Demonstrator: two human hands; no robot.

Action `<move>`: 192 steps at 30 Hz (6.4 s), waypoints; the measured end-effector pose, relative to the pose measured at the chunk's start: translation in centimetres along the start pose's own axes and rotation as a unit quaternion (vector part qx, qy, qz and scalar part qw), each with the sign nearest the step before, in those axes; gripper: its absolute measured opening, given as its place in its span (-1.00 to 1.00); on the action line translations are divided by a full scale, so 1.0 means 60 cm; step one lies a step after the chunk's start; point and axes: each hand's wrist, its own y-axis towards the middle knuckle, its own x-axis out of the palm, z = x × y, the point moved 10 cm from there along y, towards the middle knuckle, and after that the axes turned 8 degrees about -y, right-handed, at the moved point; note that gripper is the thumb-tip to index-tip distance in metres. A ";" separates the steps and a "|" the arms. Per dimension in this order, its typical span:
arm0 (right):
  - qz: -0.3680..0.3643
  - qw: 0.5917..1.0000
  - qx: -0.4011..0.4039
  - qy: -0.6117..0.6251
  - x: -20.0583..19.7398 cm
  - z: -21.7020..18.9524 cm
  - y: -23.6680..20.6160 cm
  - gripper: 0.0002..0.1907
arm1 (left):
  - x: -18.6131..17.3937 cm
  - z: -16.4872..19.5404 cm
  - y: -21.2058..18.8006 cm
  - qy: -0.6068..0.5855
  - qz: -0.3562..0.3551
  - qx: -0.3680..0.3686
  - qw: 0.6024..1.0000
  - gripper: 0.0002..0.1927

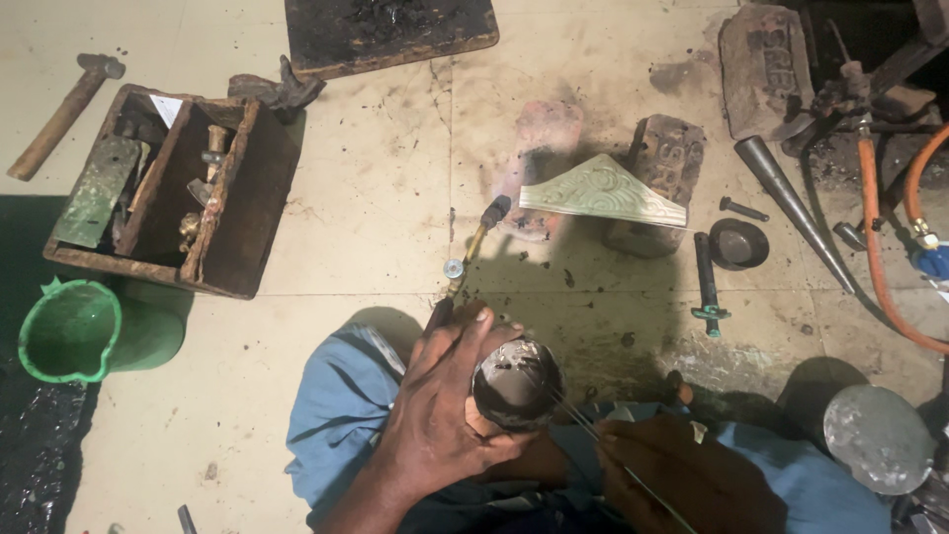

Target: The person sits on the workshop floor and heats a decorative triangular metal ornament with a blowtorch flame, moving the flame across its surface. They also hold a small metal cup and use a thin rod to work on the piece between heating passes.

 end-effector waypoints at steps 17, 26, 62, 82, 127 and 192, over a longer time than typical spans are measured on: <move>-0.058 0.998 -0.018 0.016 0.035 0.040 -0.040 -0.69 | -0.002 0.001 -0.002 0.021 0.011 0.016 1.000 0.28; -0.160 0.968 -0.191 -0.015 0.077 0.056 -0.058 -0.38 | 0.001 0.003 -0.001 0.010 0.003 0.016 1.000 0.33; -0.015 0.999 0.047 -0.017 0.031 0.014 -0.016 -0.72 | -0.010 0.009 -0.007 0.023 0.030 0.011 0.999 0.23; -0.036 0.998 0.043 0.006 0.040 0.023 -0.021 -0.69 | 0.002 -0.012 -0.010 0.007 -0.011 -0.044 0.999 0.33; -0.222 0.972 -0.055 0.050 0.095 0.095 -0.120 -0.42 | -0.016 0.008 -0.003 0.015 0.028 0.007 0.999 0.29; -0.471 0.878 0.081 0.036 0.188 0.209 -0.237 -0.32 | -0.024 0.015 -0.009 0.041 0.030 0.014 0.999 0.30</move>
